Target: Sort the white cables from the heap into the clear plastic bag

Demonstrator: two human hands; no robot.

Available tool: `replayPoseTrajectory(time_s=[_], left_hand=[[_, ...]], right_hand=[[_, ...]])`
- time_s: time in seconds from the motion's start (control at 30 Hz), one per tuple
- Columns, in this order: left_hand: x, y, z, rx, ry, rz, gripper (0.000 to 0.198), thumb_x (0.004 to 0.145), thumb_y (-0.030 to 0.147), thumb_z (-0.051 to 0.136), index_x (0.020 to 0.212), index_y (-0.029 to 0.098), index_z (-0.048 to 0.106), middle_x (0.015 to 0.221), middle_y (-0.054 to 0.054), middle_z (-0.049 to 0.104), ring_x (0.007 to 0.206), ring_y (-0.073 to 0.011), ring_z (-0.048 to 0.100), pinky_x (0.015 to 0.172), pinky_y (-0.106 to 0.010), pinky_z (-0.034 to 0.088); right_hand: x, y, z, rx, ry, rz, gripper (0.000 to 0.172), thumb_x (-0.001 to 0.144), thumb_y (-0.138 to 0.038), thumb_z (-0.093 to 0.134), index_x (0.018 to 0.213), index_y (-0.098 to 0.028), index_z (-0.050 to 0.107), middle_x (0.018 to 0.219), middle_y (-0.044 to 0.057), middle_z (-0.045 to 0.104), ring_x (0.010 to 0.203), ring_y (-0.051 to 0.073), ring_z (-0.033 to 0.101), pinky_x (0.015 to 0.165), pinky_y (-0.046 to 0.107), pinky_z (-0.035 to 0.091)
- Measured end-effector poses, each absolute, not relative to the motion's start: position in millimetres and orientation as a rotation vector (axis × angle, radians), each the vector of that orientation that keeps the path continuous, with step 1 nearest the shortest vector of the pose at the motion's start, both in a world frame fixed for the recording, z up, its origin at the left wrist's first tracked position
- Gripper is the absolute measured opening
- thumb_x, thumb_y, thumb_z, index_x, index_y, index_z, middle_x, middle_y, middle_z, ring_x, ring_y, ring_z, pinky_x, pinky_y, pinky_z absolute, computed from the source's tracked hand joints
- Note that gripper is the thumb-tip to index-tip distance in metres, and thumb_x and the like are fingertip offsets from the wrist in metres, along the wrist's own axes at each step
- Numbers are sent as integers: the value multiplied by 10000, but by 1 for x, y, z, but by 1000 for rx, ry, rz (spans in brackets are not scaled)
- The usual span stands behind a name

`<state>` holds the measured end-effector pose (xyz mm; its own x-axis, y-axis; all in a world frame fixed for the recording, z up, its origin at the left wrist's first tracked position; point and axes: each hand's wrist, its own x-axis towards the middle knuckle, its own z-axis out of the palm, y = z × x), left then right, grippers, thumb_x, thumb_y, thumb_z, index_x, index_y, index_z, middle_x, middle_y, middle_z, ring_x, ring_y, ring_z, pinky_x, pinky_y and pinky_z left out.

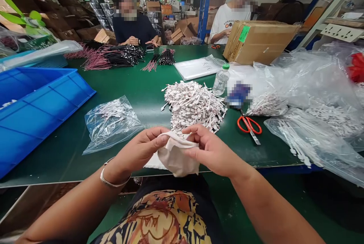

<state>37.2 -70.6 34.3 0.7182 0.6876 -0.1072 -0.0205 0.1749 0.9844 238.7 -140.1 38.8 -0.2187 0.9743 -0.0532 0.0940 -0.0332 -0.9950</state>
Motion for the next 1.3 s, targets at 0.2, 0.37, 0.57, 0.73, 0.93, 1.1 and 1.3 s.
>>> replayPoseTrajectory(time_s=[0.2, 0.37, 0.57, 0.73, 0.93, 1.1, 1.3], left_hand=[[43, -72, 48, 1421, 719, 410, 359, 810, 481, 537, 754, 129, 577, 607, 22, 492, 510, -57, 398, 461, -169, 289], [46, -70, 58, 1513, 787, 461, 366, 808, 472, 535, 657, 139, 527, 571, 38, 462, 502, -52, 370, 455, -163, 280], [48, -69, 68, 1692, 691, 341, 375, 840, 462, 491, 743, 134, 646, 627, -5, 540, 555, -82, 446, 502, -196, 348], [51, -68, 69, 1922, 702, 588, 315, 863, 384, 490, 706, 151, 632, 806, -45, 573, 782, -135, 514, 689, -247, 418], [59, -70, 55, 1876, 822, 668, 310, 858, 408, 499, 669, 164, 473, 569, 51, 413, 523, -66, 350, 468, -190, 286], [75, -77, 41, 1975, 719, 839, 230, 859, 340, 520, 714, 164, 487, 633, 45, 472, 575, -67, 383, 535, -189, 328], [86, -85, 31, 2176, 741, 645, 187, 886, 279, 454, 748, 174, 524, 683, 13, 543, 610, -101, 446, 573, -227, 349]], right_hand=[[234, -138, 38, -999, -1315, 1778, 405, 734, -463, 659, 1003, -167, 598, 757, 3, 563, 686, 126, 535, 640, 250, 445], [239, -137, 34, -1076, -1518, 1500, 320, 835, -452, 545, 815, -156, 667, 809, 33, 576, 780, 151, 531, 744, 280, 431], [240, -133, 33, -923, -1612, 1379, 390, 825, -536, 512, 919, -198, 683, 1213, 67, 536, 1136, 238, 477, 1005, 378, 325], [237, -137, 35, -1129, -1675, 1130, 244, 891, -357, 488, 889, -237, 700, 1250, 43, 551, 1188, 221, 454, 1021, 381, 320], [236, -144, 33, -999, -1277, 1294, 254, 877, -362, 505, 1039, -263, 674, 1332, 45, 498, 1240, 254, 424, 1043, 416, 305], [223, -143, 25, -669, -693, 1617, 488, 849, -501, 456, 1267, -255, 511, 1249, 71, 566, 1099, 245, 554, 975, 420, 406], [231, -119, 24, -773, -589, 1310, 107, 770, -340, 645, 794, -246, 602, 667, -36, 618, 684, 127, 613, 827, 337, 501]])
